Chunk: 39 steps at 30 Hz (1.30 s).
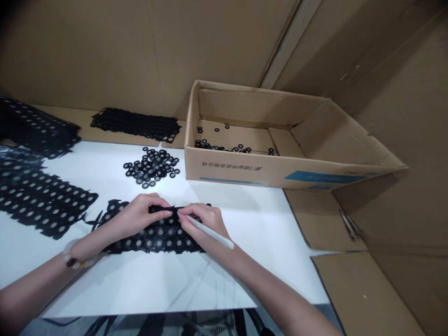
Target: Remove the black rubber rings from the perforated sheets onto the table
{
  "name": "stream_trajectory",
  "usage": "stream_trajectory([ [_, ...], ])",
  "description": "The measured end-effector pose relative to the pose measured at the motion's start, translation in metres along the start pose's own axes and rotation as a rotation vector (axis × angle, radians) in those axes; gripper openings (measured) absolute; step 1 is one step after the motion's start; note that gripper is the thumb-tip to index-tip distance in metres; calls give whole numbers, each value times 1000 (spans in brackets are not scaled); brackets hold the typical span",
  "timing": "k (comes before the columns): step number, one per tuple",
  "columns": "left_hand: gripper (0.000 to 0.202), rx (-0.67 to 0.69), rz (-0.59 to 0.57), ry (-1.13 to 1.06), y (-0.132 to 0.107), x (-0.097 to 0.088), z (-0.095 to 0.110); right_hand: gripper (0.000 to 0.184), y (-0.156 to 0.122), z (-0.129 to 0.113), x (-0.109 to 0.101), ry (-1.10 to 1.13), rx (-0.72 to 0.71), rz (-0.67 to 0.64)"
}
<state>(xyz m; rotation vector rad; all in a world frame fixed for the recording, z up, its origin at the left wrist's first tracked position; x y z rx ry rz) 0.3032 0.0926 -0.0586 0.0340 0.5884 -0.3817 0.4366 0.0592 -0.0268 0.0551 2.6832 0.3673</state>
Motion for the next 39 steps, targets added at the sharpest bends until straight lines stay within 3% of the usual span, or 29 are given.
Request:
stream_trajectory([
  [8, 20, 10, 17, -56, 4, -1, -4, 10, -2, -3, 1, 2, -27, 69],
  [14, 23, 21, -39, -93, 7, 0, -2, 11, -2, -6, -3, 11, -72, 75],
  [22, 24, -22, -122, 220, -2, 2, -8, 10, -2, -9, 0, 3, -94, 27],
  [29, 28, -30, -144, 60, -1, 3, -11, 12, -2, -13, -1, -4, -28, -8],
  [39, 30, -51, -138, 12, 0, 2, -12, 12, -3, -5, 4, 18, -64, -28],
])
Point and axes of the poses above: each hand's wrist, its own y-axis towards the middle knuckle, its own x-axis out of the palm, z = x × y, the point moved 10 cm from there along y, towards the middle knuckle, and after that the axes turned 10 degrees about z, right-handed, at the moved point
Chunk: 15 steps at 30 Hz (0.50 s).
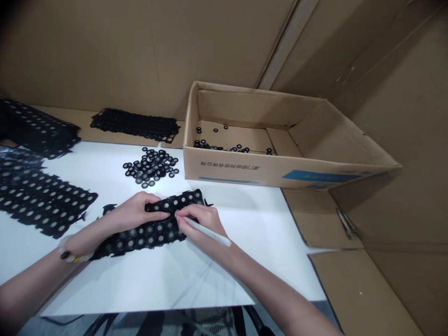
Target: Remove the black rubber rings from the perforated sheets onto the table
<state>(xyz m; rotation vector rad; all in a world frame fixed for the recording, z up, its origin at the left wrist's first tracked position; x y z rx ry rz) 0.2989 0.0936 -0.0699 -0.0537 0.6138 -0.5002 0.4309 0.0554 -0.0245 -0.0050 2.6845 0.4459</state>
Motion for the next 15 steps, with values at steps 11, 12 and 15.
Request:
stream_trajectory([
  [11, 24, 58, 45, -14, 2, 2, 1, 12, -4, 9, 7, -23, 2, 10],
  [12, 25, 56, 49, -10, 2, 3, 1, 12, -5, 9, 7, -29, -5, 18],
  [15, 25, 51, 49, 51, 2, 0, 0, 12, -4, 8, 6, -41, -20, 41],
])
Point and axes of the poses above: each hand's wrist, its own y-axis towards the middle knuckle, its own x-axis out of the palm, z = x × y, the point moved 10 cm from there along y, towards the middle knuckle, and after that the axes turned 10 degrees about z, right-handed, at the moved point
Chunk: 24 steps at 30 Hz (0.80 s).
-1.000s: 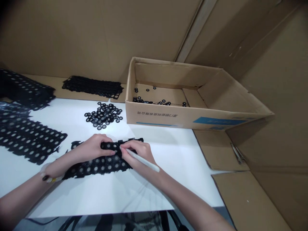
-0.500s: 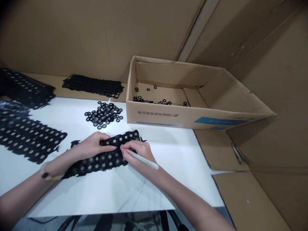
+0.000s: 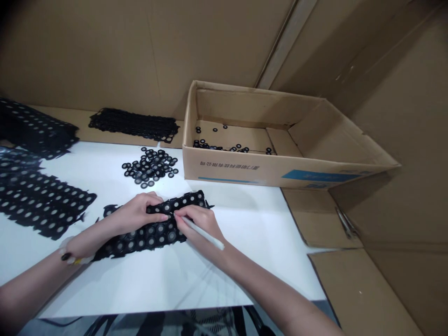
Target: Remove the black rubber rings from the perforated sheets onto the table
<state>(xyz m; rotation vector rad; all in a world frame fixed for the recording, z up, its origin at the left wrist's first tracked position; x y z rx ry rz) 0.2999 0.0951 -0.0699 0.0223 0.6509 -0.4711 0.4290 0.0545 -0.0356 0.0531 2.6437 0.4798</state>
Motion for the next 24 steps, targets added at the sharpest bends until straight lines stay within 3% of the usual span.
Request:
stream_trajectory([
  [8, 21, -1, 31, 64, 0, -18, 4, 8, 8, 3, -20, 12, 145, 54],
  [14, 20, 58, 98, 74, -2, -10, 12, 9, 6, -11, -12, 93, 27, 35],
  [24, 16, 60, 129, 64, -2, -12, 12, 8, 7, -9, -13, 76, 34, 55],
])
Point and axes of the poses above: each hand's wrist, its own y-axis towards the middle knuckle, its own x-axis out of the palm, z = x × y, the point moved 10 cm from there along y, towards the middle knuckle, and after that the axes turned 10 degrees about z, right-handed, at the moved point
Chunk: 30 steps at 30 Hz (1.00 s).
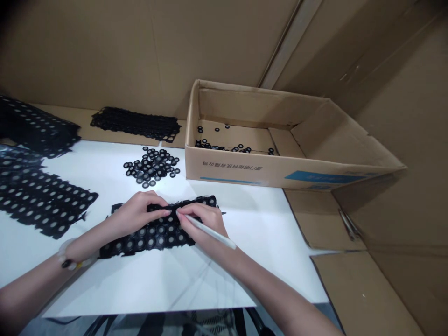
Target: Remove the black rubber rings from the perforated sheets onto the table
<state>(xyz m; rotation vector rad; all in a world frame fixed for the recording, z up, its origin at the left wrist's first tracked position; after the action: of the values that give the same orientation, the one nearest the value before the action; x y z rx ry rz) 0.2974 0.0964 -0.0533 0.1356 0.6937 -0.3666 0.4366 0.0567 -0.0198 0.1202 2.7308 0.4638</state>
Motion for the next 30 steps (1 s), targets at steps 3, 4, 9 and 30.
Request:
stream_trajectory([
  [3, 16, -19, -9, -24, 0, 1, -1, 8, 1, -2, -1, -8, -6, 3],
  [4, 17, -21, -9, -27, 0, 1, -1, 8, 1, -2, -1, -4, -9, 2],
  [9, 17, -22, -5, -37, 0, 2, 0, 9, 0, -2, 2, 7, -26, -21],
  [30, 27, -78, -147, 59, -4, 9, -9, 10, -3, -3, 5, -29, -30, -74],
])
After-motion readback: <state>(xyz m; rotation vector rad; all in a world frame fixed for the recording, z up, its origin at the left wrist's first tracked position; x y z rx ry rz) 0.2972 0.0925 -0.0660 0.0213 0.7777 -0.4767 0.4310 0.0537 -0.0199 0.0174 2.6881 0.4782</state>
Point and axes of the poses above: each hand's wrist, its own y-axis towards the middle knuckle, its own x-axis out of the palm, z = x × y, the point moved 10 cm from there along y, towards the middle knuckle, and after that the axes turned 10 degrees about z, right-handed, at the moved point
